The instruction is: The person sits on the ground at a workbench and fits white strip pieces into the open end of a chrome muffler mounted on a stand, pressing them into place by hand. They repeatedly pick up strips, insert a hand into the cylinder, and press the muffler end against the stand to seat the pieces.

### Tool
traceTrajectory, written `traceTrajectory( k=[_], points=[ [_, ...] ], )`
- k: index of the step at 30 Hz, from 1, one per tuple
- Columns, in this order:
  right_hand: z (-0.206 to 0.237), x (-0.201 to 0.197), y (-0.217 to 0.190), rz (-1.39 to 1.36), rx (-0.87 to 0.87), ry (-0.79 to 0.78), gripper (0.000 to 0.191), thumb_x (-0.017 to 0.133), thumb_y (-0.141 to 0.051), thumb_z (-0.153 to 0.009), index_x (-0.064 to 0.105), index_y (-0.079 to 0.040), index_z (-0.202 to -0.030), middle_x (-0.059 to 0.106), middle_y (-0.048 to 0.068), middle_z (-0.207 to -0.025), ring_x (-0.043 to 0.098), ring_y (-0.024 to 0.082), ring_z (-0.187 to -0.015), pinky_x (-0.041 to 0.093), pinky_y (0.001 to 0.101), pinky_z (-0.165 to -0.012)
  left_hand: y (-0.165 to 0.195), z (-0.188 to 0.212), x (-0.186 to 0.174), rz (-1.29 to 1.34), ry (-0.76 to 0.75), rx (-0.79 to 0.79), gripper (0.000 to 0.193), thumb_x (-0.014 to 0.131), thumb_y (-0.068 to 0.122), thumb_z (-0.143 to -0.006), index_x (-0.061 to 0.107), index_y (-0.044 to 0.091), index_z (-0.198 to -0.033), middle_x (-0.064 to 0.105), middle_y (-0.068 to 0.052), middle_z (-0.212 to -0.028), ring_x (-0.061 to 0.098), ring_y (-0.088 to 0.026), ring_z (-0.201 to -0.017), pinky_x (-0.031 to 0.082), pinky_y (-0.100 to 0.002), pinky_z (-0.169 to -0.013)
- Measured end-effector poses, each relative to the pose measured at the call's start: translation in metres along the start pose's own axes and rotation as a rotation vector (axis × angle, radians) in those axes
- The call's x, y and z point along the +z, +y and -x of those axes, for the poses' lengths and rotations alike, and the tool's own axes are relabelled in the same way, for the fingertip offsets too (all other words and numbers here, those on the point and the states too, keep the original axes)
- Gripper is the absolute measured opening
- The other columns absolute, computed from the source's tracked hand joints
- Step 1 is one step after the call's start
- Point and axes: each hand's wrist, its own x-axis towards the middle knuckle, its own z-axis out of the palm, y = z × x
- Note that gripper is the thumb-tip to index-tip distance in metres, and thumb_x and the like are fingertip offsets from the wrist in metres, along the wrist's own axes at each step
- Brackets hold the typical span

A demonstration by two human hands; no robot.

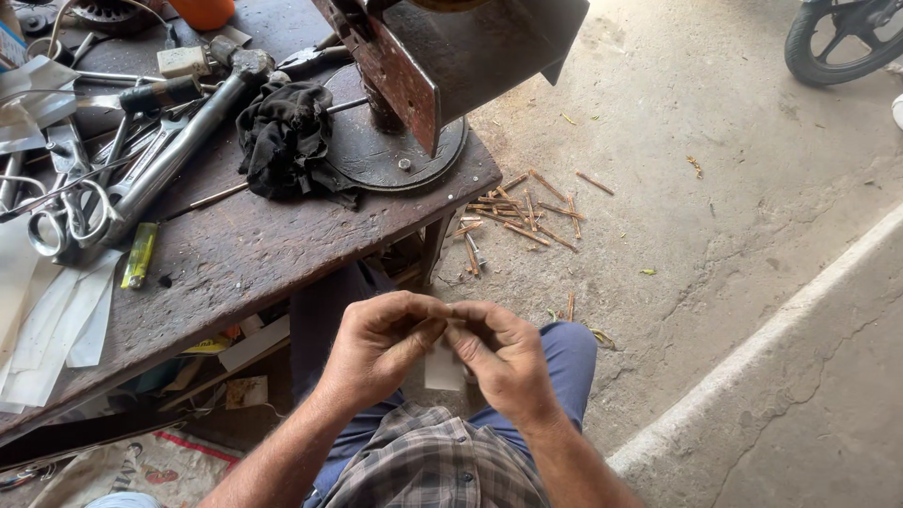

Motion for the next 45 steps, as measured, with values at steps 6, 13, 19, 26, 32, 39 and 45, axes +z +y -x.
traceTrajectory(
  k=[6, 13, 19, 26, 32, 39, 45],
  points=[
    [0.003, -0.012, 0.003, -0.171, -0.078, -0.014, 0.02, 0.07, -0.006, -0.097, 0.074, -0.001, -0.117, 0.078, 0.01, -0.099, 0.073, 0.013, -0.087, 0.064, 0.0256, -0.076, 0.012, -0.001, 0.0, -0.139, -0.009, 0.113, 0.01, 0.072, 0.002, -0.092, 0.077, 0.002, -0.101, 0.079, -0.007, -0.09, 0.078, -0.011, -0.08, 0.066, -0.024, -0.069],
    [0.005, -0.013, 0.001, -0.179, -0.129, 0.081, 0.018, 0.072, 0.001, -0.096, 0.074, 0.004, -0.114, 0.078, 0.015, -0.104, 0.074, 0.015, -0.092, 0.062, 0.0251, -0.082, 0.028, 0.002, 0.007, -0.152, 0.008, 0.156, 0.013, 0.075, 0.003, -0.092, 0.076, 0.002, -0.105, 0.078, -0.008, -0.095, 0.078, -0.012, -0.086, 0.066, -0.024, -0.071],
    [0.009, -0.012, -0.013, -0.035, -0.214, 0.084, 0.017, 0.072, 0.003, -0.095, 0.073, 0.004, -0.113, 0.078, 0.014, -0.101, 0.075, 0.015, -0.09, 0.063, 0.0246, -0.08, 0.03, 0.004, 0.005, 0.038, -0.014, -0.034, 0.027, 0.076, 0.008, -0.091, 0.071, -0.001, -0.117, 0.079, -0.011, -0.101, 0.078, -0.013, -0.094, 0.067, -0.027, -0.082],
    [0.013, -0.007, -0.019, 0.081, -0.258, 0.098, 0.014, 0.072, 0.003, -0.096, 0.073, 0.005, -0.11, 0.078, 0.011, -0.096, 0.073, 0.011, -0.085, 0.061, 0.0222, -0.074, 0.025, 0.006, 0.002, -0.017, -0.047, 0.03, 0.021, 0.077, 0.008, -0.091, 0.075, -0.001, -0.11, 0.079, -0.01, -0.095, 0.077, -0.012, -0.084, 0.066, -0.025, -0.073],
    [0.014, -0.008, -0.013, 0.091, -0.173, 0.131, 0.015, 0.073, 0.002, -0.093, 0.075, 0.005, -0.107, 0.076, 0.008, -0.088, 0.07, 0.01, -0.074, 0.059, 0.0223, -0.067, 0.029, 0.009, 0.003, -0.087, -0.013, 0.12, 0.014, 0.078, 0.006, -0.091, 0.077, -0.001, -0.103, 0.078, -0.008, -0.083, 0.073, -0.009, -0.07, 0.061, -0.023, -0.06],
    [0.009, -0.014, -0.011, 0.154, -0.159, 0.047, 0.012, 0.071, -0.002, -0.095, 0.075, 0.005, -0.104, 0.075, 0.005, -0.083, 0.068, 0.009, -0.073, 0.056, 0.022, -0.066, 0.04, 0.007, 0.0, -0.137, -0.057, 0.081, 0.016, 0.079, 0.016, -0.091, 0.076, 0.001, -0.094, 0.078, -0.008, -0.077, 0.073, -0.013, -0.067, 0.058, -0.028, -0.056],
    [0.0, -0.014, -0.017, 0.291, -0.136, -0.02, 0.019, 0.07, -0.012, -0.09, 0.074, 0.004, -0.101, 0.073, 0.005, -0.084, 0.068, 0.009, -0.072, 0.057, 0.0234, -0.065, 0.033, 0.006, -0.003, -0.421, -0.085, 0.395, 0.011, 0.076, 0.012, -0.092, 0.075, 0.001, -0.093, 0.068, -0.011, -0.072, 0.069, -0.024, -0.06, 0.054, -0.035, -0.051]
  ],
)
